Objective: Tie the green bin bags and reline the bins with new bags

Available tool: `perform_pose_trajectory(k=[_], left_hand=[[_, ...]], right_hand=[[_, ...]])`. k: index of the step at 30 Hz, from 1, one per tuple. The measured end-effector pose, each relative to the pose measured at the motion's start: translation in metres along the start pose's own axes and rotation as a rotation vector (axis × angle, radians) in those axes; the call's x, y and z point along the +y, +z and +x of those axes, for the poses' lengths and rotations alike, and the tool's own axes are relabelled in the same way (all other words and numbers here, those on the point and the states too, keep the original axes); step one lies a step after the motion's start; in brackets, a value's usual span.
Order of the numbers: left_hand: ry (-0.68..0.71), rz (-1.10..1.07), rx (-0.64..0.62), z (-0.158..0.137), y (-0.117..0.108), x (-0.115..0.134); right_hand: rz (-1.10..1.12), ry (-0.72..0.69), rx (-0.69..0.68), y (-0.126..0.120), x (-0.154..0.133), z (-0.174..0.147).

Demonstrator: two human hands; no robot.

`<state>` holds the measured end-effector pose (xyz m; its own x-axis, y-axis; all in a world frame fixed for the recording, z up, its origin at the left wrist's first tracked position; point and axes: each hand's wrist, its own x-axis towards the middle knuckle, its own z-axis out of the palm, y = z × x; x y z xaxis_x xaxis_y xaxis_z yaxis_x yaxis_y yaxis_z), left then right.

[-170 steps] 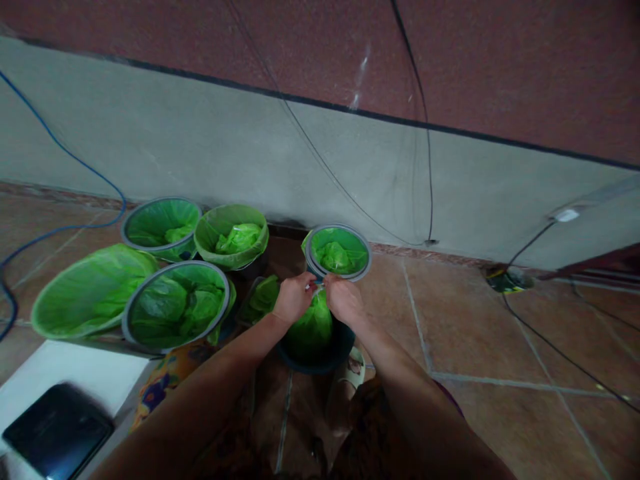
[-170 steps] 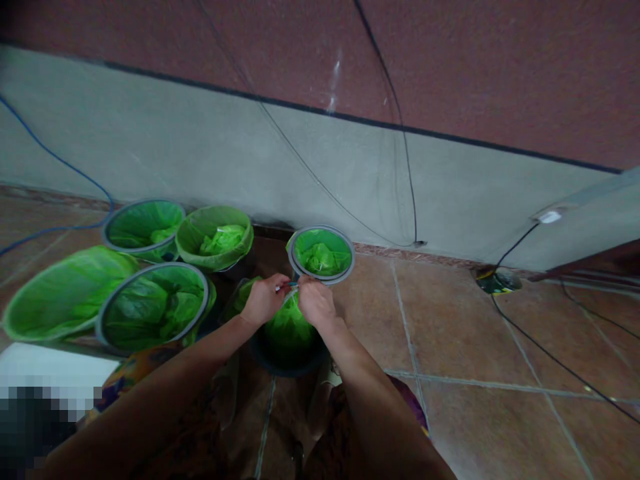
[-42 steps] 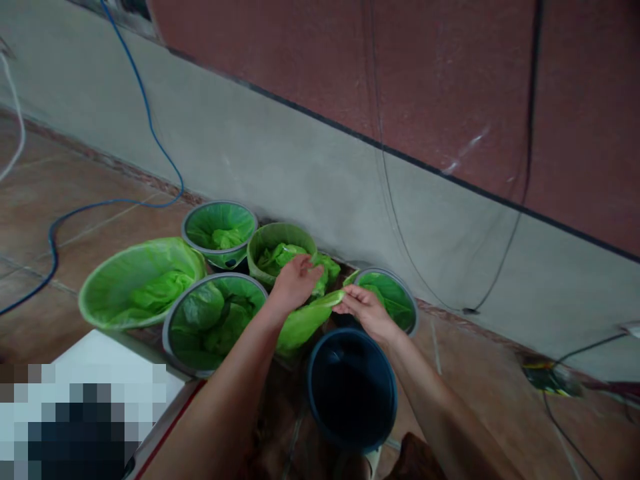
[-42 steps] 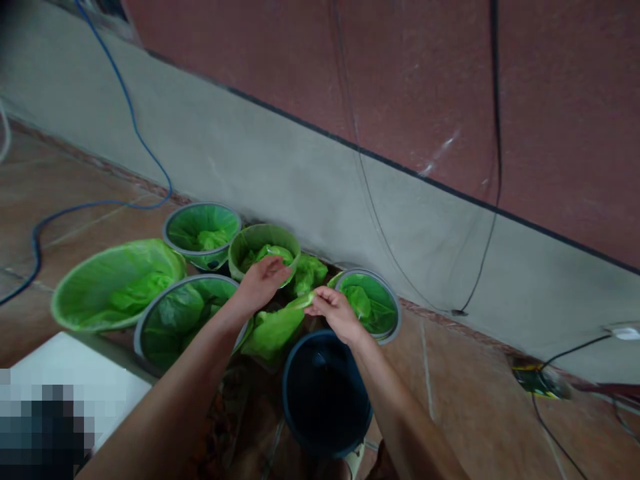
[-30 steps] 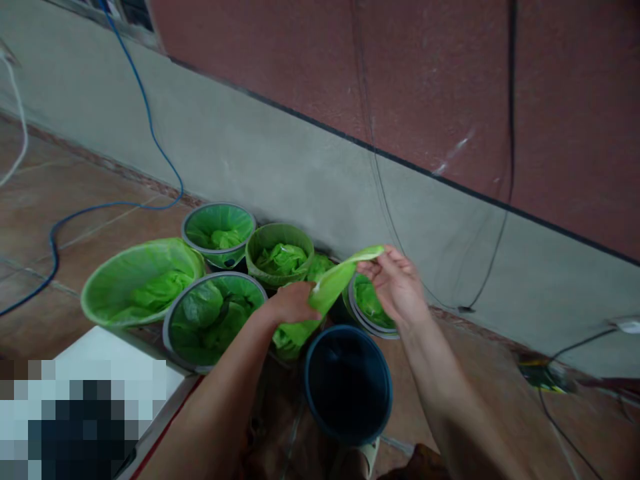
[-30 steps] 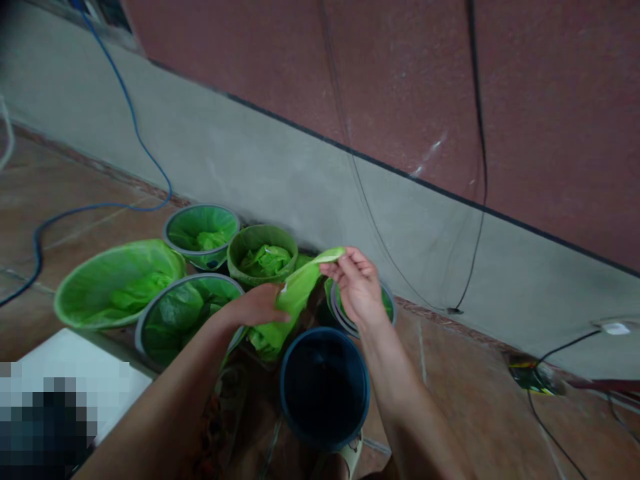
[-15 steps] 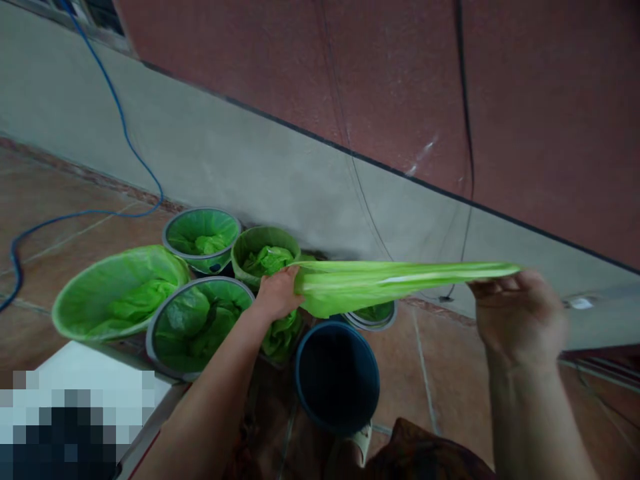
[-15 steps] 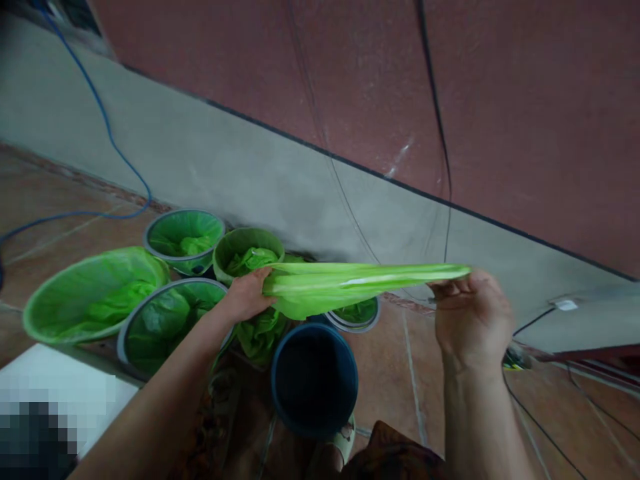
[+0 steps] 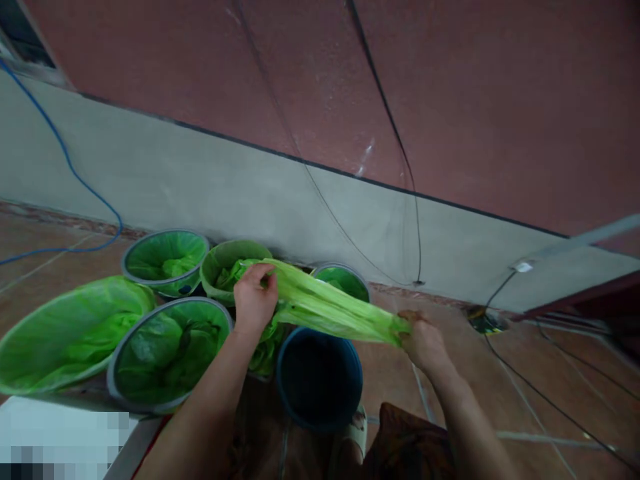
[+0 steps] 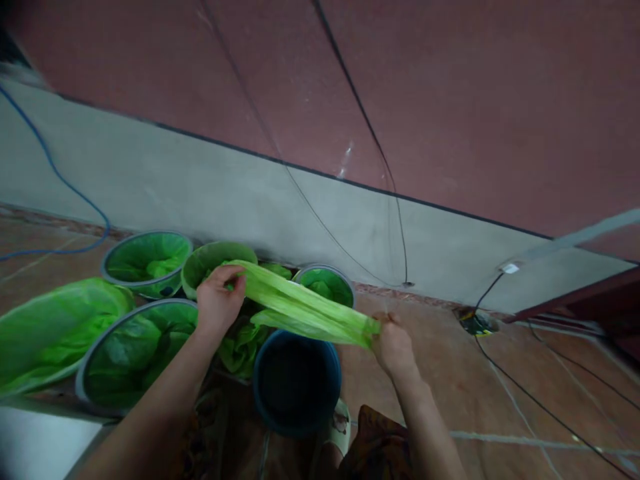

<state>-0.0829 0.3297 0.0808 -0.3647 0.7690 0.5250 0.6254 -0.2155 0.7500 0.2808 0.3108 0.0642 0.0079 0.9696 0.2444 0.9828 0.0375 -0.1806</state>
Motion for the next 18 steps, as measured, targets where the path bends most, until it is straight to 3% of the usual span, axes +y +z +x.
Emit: perform_pose_trajectory(k=[3,6,10,14,16,18], left_hand=[[0.113,-0.097,-0.082,-0.01,0.011,0.016],[0.225,-0.216,-0.238,-0.027,0.026,0.038],[0.365,-0.306,-0.46,-0.052,0.038,0.064],[0.465,-0.321,-0.578,-0.069,0.044,0.079],[0.493,-0.288,-0.577,-0.074,0.046,0.081],[0.51,-0.205,-0.517,-0.075,0.048,0.079]], right_hand=[[0.042,-0.013,-0.17,0.003,-0.012,-0.01],[0.394,-0.093,-0.297,-0.004,-0.044,-0.013],[0.803,-0.171,-0.322,-0.007,-0.076,-0.004],[1.268,-0.233,-0.521,0.01,-0.074,-0.006],[1.326,-0.216,-0.615,0.019,-0.064,-0.012],[1.257,-0.172,-0.608,0.022,-0.053,-0.017]])
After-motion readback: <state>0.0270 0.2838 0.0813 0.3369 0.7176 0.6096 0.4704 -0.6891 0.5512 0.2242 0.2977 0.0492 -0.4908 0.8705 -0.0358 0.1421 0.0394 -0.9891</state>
